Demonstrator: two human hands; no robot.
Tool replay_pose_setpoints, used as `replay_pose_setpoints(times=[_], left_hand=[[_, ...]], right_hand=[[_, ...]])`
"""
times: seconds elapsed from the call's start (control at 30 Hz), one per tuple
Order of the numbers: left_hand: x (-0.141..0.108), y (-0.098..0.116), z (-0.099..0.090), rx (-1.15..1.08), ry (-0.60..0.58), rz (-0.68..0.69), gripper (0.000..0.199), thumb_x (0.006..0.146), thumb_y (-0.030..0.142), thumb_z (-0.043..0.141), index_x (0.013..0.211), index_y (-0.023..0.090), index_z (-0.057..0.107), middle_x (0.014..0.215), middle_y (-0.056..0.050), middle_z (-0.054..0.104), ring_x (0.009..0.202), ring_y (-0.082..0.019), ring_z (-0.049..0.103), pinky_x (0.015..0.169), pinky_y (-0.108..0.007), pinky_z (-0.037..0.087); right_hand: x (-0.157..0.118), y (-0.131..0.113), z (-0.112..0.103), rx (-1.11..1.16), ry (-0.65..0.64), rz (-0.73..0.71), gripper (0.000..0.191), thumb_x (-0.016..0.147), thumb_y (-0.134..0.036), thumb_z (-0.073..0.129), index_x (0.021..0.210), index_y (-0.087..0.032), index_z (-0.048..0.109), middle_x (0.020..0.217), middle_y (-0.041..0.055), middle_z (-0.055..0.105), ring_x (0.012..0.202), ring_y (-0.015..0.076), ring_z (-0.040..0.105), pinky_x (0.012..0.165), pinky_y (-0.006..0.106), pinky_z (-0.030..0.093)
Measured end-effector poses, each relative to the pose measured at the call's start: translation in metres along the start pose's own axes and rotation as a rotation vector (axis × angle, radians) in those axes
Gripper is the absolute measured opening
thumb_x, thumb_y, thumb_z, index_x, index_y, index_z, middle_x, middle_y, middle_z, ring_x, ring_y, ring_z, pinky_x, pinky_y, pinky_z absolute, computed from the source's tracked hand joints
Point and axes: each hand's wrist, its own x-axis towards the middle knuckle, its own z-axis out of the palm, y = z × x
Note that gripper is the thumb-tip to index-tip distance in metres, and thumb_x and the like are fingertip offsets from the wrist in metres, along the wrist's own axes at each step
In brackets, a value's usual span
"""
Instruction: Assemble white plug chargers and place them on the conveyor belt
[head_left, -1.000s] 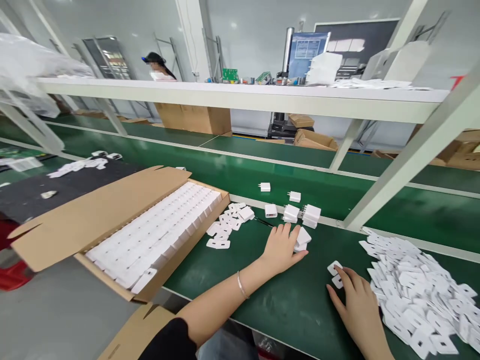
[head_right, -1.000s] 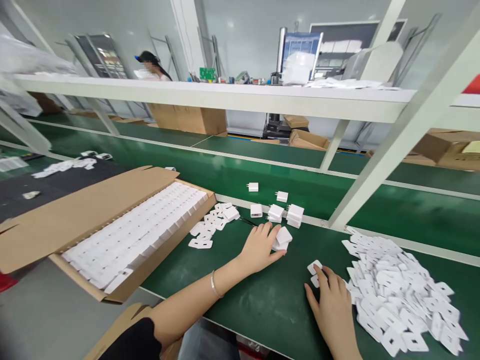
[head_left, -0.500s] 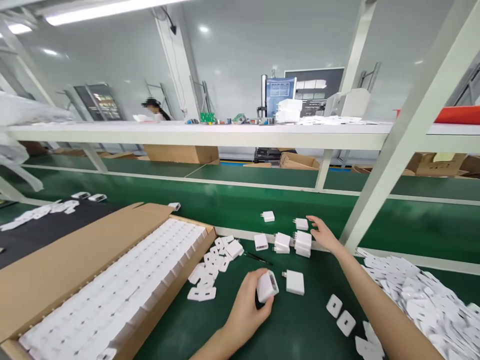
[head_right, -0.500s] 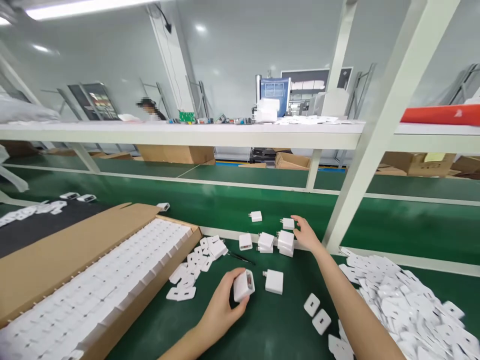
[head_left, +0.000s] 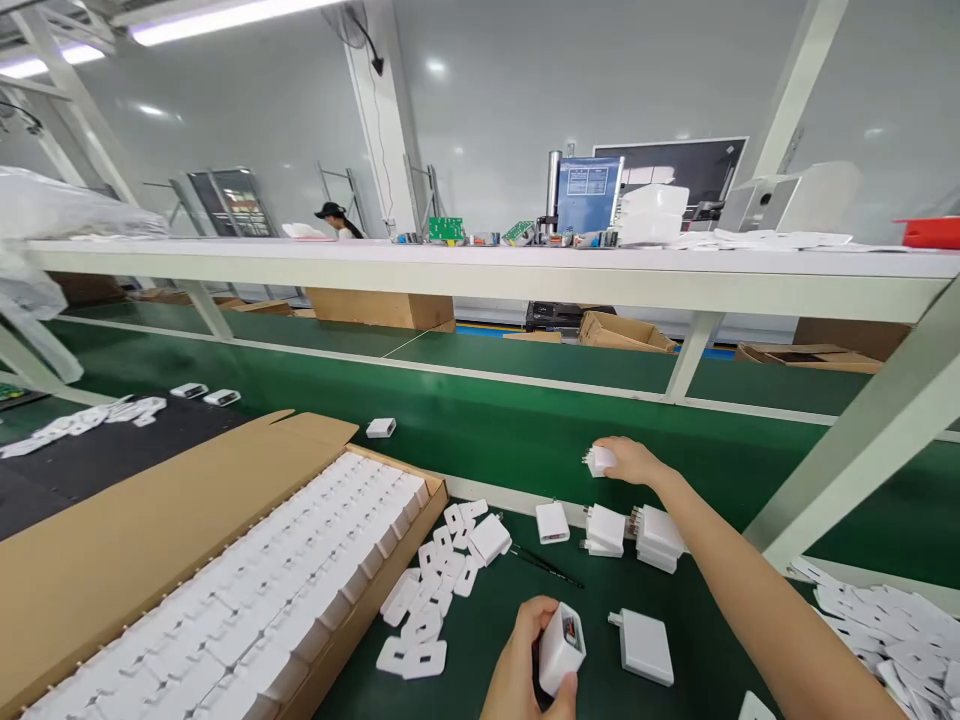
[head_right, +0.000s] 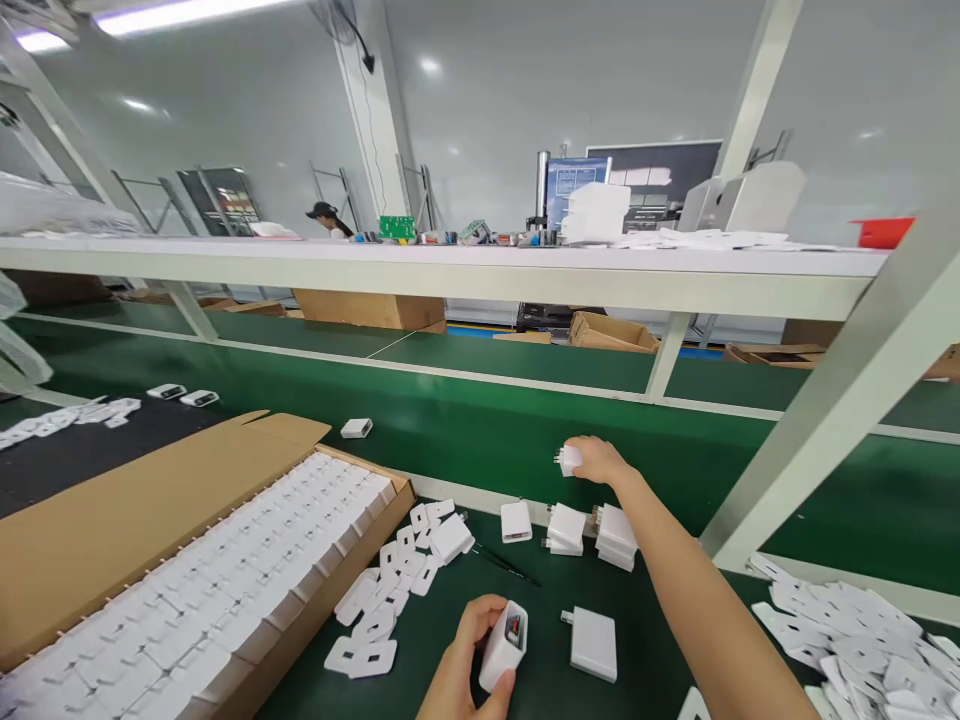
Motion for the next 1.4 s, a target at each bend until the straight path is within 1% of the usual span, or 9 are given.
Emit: replay_pose_setpoints(times=[0.23, 0.43, 0.57, 0.7, 0.87, 1.0, 1.13, 1.23, 1.4], left_hand=[[-0.009, 0.008, -0.011, -0.061, -0.028, -0.035, 0.055, 0.097, 0.060, 0.053, 0.138, 0.024, 0.044, 0.122, -0.014, 0.068, 0.115, -0.031, 0.065, 0.095, -0.040, 0.049], [-0.013, 0.014, -0.016, -0.174, 0.006, -0.012, 0.052, 0.104, 0.069, 0.038, 0.127, 0.023, 0.047, 0.099, -0.008, 0.073, 0.092, -0.025, 0.067, 0.086, -0.037, 0.048], [-0.011, 0.020, -0.010, -0.273, -0.046, 0.004, 0.051, 0.104, 0.068, 0.038, 0.123, 0.022, 0.047, 0.090, -0.006, 0.074, 0.075, -0.020, 0.061, 0.068, -0.031, 0.043], [-0.012, 0.029, -0.005, -0.280, -0.074, 0.011, 0.050, 0.099, 0.068, 0.052, 0.114, 0.021, 0.049, 0.093, -0.008, 0.076, 0.068, -0.017, 0.056, 0.060, -0.028, 0.039], [-0.027, 0.048, -0.006, -0.217, -0.149, -0.029, 0.053, 0.090, 0.067, 0.066, 0.117, 0.021, 0.061, 0.109, -0.010, 0.072, 0.089, -0.023, 0.065, 0.071, -0.031, 0.053], [-0.049, 0.069, -0.007, -0.239, -0.261, 0.000, 0.047, 0.094, 0.055, 0.068, 0.128, 0.023, 0.064, 0.122, -0.010, 0.065, 0.097, -0.023, 0.064, 0.084, -0.034, 0.057], [-0.074, 0.087, -0.008, -0.253, -0.327, 0.090, 0.034, 0.102, 0.041, 0.062, 0.134, 0.027, 0.064, 0.136, -0.010, 0.059, 0.112, -0.024, 0.062, 0.097, -0.035, 0.053], [-0.090, 0.096, -0.011, -0.249, -0.338, 0.176, 0.032, 0.105, 0.033, 0.059, 0.137, 0.031, 0.061, 0.144, -0.009, 0.054, 0.133, -0.027, 0.052, 0.110, -0.036, 0.046], [-0.106, 0.105, -0.015, -0.246, -0.324, 0.269, 0.031, 0.107, 0.029, 0.056, 0.138, 0.033, 0.059, 0.144, -0.009, 0.053, 0.136, -0.026, 0.049, 0.111, -0.036, 0.044]], right_hand=[[-0.025, 0.001, -0.014, -0.142, -0.068, 0.143, 0.042, 0.098, -0.034, 0.073, 0.134, -0.016, 0.062, 0.130, 0.0123, 0.065, 0.121, 0.0295, 0.063, 0.106, 0.053, 0.050], [-0.133, 0.025, -0.040, -0.180, -0.049, 0.273, 0.046, 0.092, -0.025, 0.067, 0.136, -0.012, 0.059, 0.120, 0.0190, 0.070, 0.104, 0.0347, 0.069, 0.078, 0.038, 0.052], [-0.209, 0.019, -0.017, -0.205, -0.106, 0.299, 0.045, 0.085, -0.023, 0.071, 0.128, -0.014, 0.063, 0.113, 0.0168, 0.073, 0.102, 0.0368, 0.071, 0.075, 0.037, 0.050], [-0.250, 0.003, 0.016, -0.200, -0.105, 0.305, 0.051, 0.086, -0.019, 0.069, 0.136, -0.013, 0.060, 0.123, 0.0181, 0.071, 0.109, 0.0360, 0.069, 0.081, 0.038, 0.053], [-0.286, -0.010, 0.033, -0.203, 0.178, 0.189, 0.059, 0.095, -0.019, 0.055, 0.153, -0.019, 0.045, 0.153, 0.0165, 0.050, 0.140, 0.0373, 0.048, 0.110, 0.049, 0.043], [-0.312, -0.004, 0.050, 0.020, 0.113, -0.128, 0.036, 0.099, -0.025, 0.047, 0.132, -0.028, 0.062, 0.138, 0.0109, 0.059, 0.111, 0.0313, 0.067, 0.088, 0.043, 0.055], [-0.319, 0.010, 0.070, 0.307, -0.041, -0.073, 0.034, 0.101, -0.038, 0.047, 0.131, -0.030, 0.059, 0.142, 0.0108, 0.052, 0.077, 0.0201, 0.068, 0.063, 0.033, 0.054], [-0.315, 0.016, 0.076, 0.407, -0.020, -0.050, 0.024, 0.100, -0.040, 0.049, 0.119, -0.030, 0.060, 0.134, 0.0085, 0.055, 0.079, 0.0192, 0.066, 0.063, 0.031, 0.053], [-0.307, 0.013, 0.084, 0.357, 0.034, -0.035, 0.021, 0.099, -0.046, 0.049, 0.099, -0.025, 0.054, 0.106, 0.0059, 0.061, 0.069, 0.0186, 0.062, 0.059, 0.031, 0.050]])
